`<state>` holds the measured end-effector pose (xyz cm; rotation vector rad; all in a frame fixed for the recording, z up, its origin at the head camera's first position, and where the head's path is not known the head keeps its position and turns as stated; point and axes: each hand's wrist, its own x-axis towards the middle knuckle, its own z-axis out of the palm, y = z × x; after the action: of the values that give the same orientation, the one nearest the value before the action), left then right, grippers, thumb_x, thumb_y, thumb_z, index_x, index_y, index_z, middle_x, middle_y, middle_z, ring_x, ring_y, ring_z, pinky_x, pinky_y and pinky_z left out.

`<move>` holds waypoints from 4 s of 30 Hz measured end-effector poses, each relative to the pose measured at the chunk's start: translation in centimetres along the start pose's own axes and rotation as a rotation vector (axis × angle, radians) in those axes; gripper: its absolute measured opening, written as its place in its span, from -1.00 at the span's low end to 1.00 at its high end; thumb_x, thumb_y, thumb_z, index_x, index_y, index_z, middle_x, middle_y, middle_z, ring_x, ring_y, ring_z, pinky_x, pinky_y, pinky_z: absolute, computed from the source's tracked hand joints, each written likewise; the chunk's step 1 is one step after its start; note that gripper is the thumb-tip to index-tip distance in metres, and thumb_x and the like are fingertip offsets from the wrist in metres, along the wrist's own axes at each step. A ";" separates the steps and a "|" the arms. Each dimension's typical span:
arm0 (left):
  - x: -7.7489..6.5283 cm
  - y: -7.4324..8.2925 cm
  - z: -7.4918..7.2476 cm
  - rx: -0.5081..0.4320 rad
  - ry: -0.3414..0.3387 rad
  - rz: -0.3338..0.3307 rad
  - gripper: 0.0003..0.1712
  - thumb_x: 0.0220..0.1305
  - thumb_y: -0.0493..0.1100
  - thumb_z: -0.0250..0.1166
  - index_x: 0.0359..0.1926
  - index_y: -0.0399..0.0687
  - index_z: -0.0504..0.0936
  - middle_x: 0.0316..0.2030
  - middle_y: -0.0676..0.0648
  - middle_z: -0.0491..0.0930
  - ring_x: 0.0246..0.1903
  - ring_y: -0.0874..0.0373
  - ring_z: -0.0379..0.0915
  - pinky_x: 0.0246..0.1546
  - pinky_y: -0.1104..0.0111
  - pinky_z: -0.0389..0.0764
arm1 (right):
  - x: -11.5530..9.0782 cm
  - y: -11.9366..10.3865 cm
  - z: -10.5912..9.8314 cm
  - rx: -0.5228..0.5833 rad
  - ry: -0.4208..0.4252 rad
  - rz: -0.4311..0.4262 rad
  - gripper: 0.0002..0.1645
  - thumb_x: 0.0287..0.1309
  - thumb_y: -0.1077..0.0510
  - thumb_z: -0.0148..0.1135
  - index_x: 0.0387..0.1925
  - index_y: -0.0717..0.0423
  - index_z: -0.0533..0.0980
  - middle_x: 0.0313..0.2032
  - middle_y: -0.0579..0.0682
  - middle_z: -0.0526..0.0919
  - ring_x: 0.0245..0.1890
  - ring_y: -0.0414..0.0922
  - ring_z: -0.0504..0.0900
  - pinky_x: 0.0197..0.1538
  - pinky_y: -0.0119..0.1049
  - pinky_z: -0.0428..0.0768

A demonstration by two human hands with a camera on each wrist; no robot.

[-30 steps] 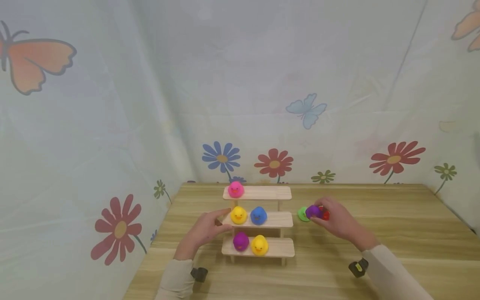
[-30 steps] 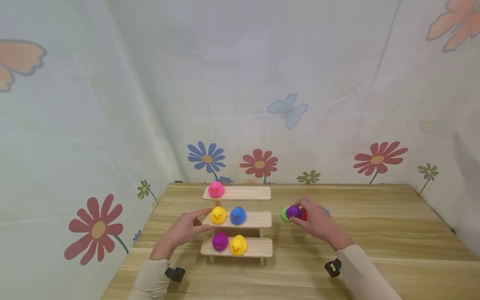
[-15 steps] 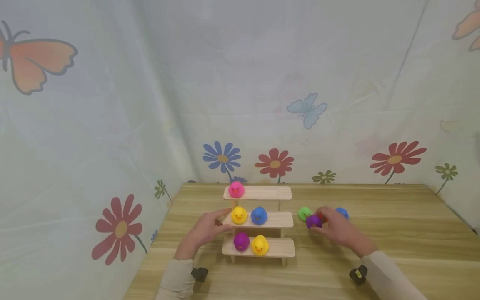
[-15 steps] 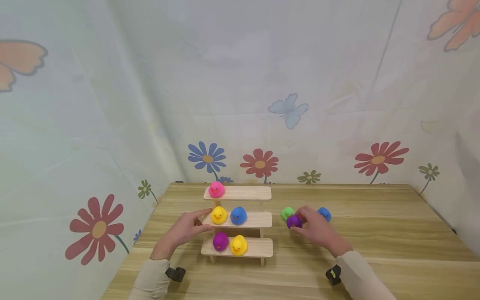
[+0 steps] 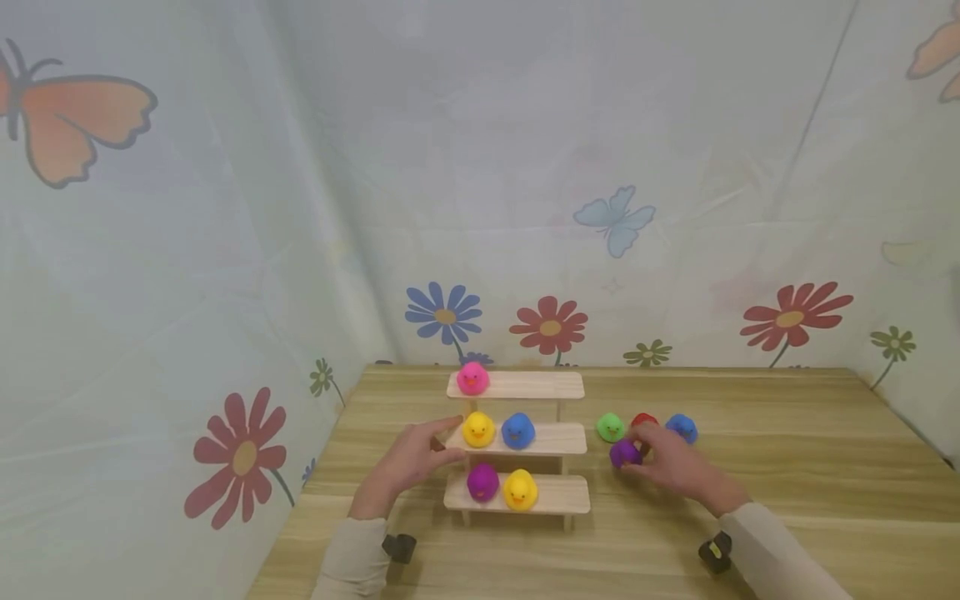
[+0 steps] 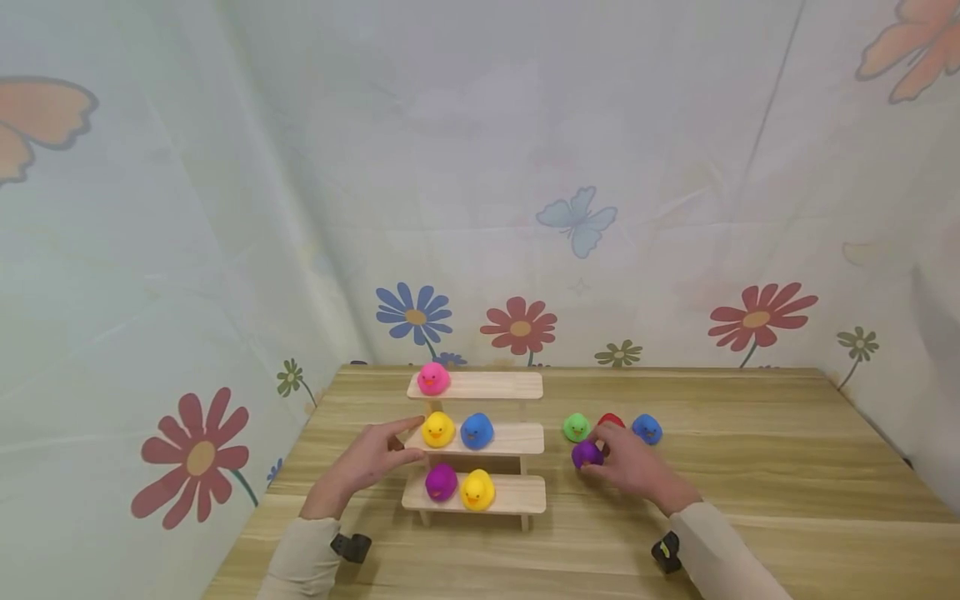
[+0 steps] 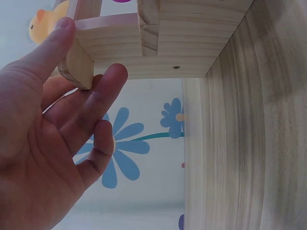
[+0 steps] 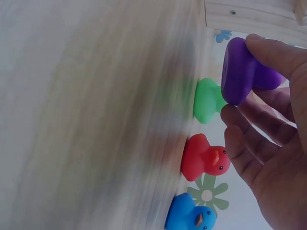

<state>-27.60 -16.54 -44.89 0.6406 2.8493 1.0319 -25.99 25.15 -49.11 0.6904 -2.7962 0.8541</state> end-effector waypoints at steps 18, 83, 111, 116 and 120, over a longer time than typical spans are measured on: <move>0.0 -0.1 0.0 -0.001 0.001 0.017 -0.26 0.12 0.20 0.29 0.28 0.01 0.40 0.09 -0.09 0.53 -0.38 0.25 0.49 -0.40 0.40 0.54 | 0.3 0.1 1.0 -0.083 -0.059 0.030 -0.65 -0.12 0.05 0.49 -0.33 -0.04 0.47 -0.36 -0.21 0.48 -0.33 -0.20 0.49 -0.28 -0.32 0.52; 0.2 -0.2 0.1 -0.001 0.003 0.007 -0.26 0.12 0.22 0.28 0.28 0.02 0.41 0.11 -0.08 0.51 -0.38 0.24 0.47 -0.42 0.40 0.53 | -0.2 -5.3 -1.5 -0.092 0.132 -0.205 -0.56 -0.05 0.15 0.45 -0.09 0.09 0.52 -0.15 -0.07 0.56 -0.24 -0.15 0.55 -0.19 -0.29 0.57; 0.1 -0.2 0.1 0.001 -0.008 0.007 -0.22 0.09 0.28 0.27 0.29 0.06 0.40 0.10 -0.06 0.52 -0.37 0.25 0.50 -0.40 0.41 0.54 | 3.0 -11.0 -1.6 -0.030 0.085 -0.240 -0.52 0.00 0.04 0.41 -0.05 0.14 0.52 -0.17 -0.02 0.59 -0.23 -0.10 0.54 -0.18 -0.23 0.58; 0.2 -0.3 0.1 0.000 -0.014 0.009 -0.21 0.09 0.29 0.26 0.29 0.07 0.39 0.11 -0.06 0.51 -0.38 0.26 0.49 -0.40 0.41 0.54 | 3.4 -11.7 -1.3 -0.040 0.078 -0.226 -0.54 0.01 0.02 0.41 -0.04 0.06 0.51 -0.14 -0.03 0.59 -0.20 -0.12 0.54 -0.17 -0.24 0.58; 0.2 -0.3 0.1 -0.001 -0.015 0.015 -0.22 0.10 0.28 0.26 0.29 0.06 0.39 0.10 -0.06 0.52 -0.39 0.26 0.49 -0.40 0.40 0.54 | 3.9 -12.2 -0.9 -0.043 0.065 -0.222 -0.54 0.02 0.00 0.40 -0.03 0.01 0.51 -0.11 -0.08 0.58 -0.18 -0.12 0.54 -0.16 -0.26 0.57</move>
<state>-27.82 -16.62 -45.08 0.6671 2.8357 1.0256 -23.72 15.22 -41.28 0.9263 -2.6099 0.7582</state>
